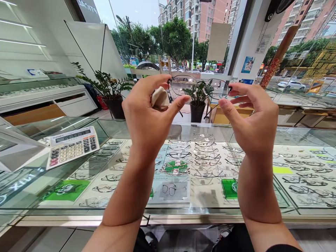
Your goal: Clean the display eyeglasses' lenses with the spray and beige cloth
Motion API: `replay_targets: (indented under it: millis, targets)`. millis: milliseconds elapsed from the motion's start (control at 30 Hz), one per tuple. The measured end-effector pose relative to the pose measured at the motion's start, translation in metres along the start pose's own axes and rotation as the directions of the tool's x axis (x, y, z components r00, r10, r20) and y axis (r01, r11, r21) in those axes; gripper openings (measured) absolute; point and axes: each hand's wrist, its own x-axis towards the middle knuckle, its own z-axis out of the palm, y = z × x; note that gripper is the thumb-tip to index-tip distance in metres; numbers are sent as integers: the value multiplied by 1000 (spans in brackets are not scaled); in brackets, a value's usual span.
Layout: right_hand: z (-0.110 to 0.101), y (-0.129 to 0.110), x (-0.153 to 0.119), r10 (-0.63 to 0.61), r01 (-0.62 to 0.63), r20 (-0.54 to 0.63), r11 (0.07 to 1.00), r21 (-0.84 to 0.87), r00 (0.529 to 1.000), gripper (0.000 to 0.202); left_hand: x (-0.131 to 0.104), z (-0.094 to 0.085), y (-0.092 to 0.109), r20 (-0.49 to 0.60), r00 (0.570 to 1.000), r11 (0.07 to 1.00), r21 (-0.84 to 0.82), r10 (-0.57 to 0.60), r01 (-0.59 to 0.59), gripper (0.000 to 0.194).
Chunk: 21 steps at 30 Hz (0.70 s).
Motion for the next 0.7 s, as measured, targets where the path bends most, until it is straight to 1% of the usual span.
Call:
replay_targets:
  millis: [133,300,400,500,600,700]
  targets:
    - [2,-4,-1,-47,42,-73,997,-67,996,34,4,5,-14,40,999,997,-65,-30,33,56]
    - [6,-4,-1,-107,97,-100,990,-107,989,35,6,18,-29,81,995,994,-96,-53,60,60]
    - [9,-3,-2,-139,120,-115,980,-160,983,35,5,27,-32,31,998,992,-115,-45,49,61]
    - [12,-3,-4,-160,137,-125,975,-176,979,37,4,33,-35,-5,999,993,-111,-34,33,61]
    - [14,-2,-6,-170,147,-132,975,-169,977,38,2,36,-38,-12,1000,997,-75,-11,10,62]
    - [16,-2,-7,-157,134,-130,977,-166,979,41,1,38,-39,-20,1000,999,-47,-15,14,63]
